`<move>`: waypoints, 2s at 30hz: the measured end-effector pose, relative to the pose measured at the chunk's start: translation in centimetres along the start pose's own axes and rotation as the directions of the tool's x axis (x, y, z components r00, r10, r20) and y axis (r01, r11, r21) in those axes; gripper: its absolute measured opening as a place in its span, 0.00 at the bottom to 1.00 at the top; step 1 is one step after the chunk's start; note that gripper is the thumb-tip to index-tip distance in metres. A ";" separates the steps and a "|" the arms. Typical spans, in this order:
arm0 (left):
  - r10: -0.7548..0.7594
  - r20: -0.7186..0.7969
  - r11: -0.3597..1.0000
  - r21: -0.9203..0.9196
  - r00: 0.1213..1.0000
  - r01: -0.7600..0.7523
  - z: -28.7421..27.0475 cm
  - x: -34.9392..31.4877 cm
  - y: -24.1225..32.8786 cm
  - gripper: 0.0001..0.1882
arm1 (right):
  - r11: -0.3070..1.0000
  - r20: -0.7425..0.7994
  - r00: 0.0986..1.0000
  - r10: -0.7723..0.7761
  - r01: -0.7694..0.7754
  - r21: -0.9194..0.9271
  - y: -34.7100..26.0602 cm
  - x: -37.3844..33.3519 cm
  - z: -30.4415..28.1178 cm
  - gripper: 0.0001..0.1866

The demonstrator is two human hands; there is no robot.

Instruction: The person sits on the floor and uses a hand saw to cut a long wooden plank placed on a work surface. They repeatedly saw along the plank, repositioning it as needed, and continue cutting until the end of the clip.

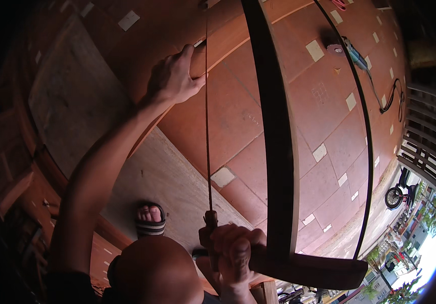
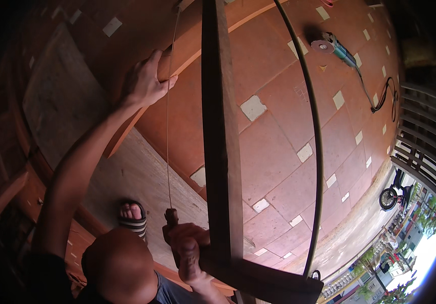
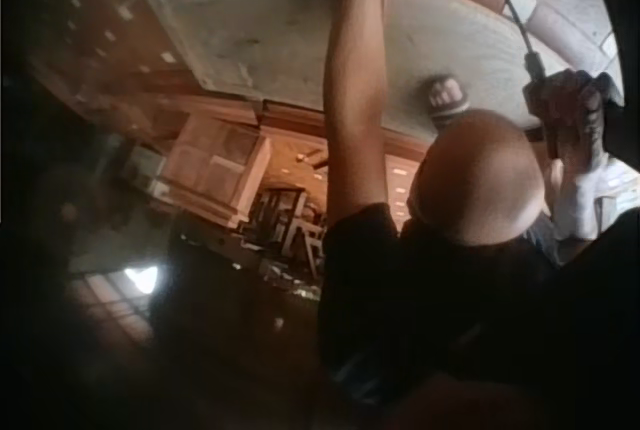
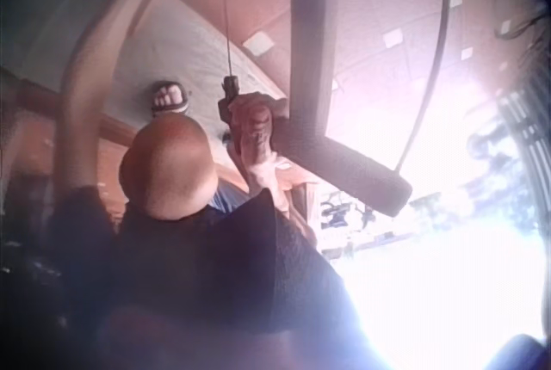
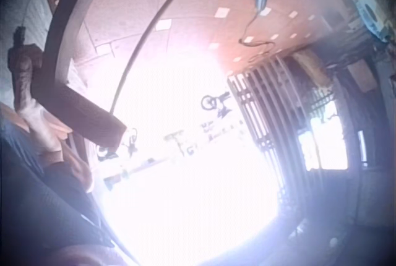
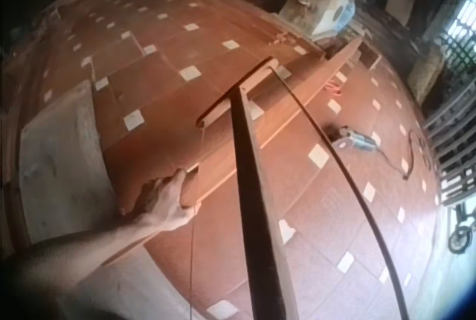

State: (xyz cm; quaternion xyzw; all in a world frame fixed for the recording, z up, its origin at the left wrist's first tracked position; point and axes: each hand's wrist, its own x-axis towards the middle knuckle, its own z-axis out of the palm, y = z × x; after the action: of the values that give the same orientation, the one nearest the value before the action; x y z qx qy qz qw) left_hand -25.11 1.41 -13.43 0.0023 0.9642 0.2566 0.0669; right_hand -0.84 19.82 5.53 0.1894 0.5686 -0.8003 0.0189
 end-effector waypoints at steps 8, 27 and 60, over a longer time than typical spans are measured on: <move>0.016 -0.040 0.997 0.074 0.999 -0.013 -0.1 -0.4 0.6 0.27 | 0.983 -0.073 0.990 -0.118 0.127 0.136 6.5 12.2 3.7 0.19; 0.031 -0.072 0.999 -0.034 0.997 -0.033 0.6 -0.7 -0.6 0.24 | 0.984 -0.084 0.990 -0.114 0.124 0.129 7.2 8.9 2.7 0.20; 0.052 -0.081 0.997 -0.051 0.995 -0.057 0.5 -0.4 -1.2 0.25 | 0.999 -0.030 0.999 0.019 -0.018 0.027 -0.1 -1.2 0.0 0.18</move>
State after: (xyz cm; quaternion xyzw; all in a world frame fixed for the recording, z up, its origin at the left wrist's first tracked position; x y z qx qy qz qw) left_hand -24.59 0.62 -14.38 0.0165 0.9585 0.2839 0.0212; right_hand 0.23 19.65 6.01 0.2067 0.5565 -0.8046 0.0152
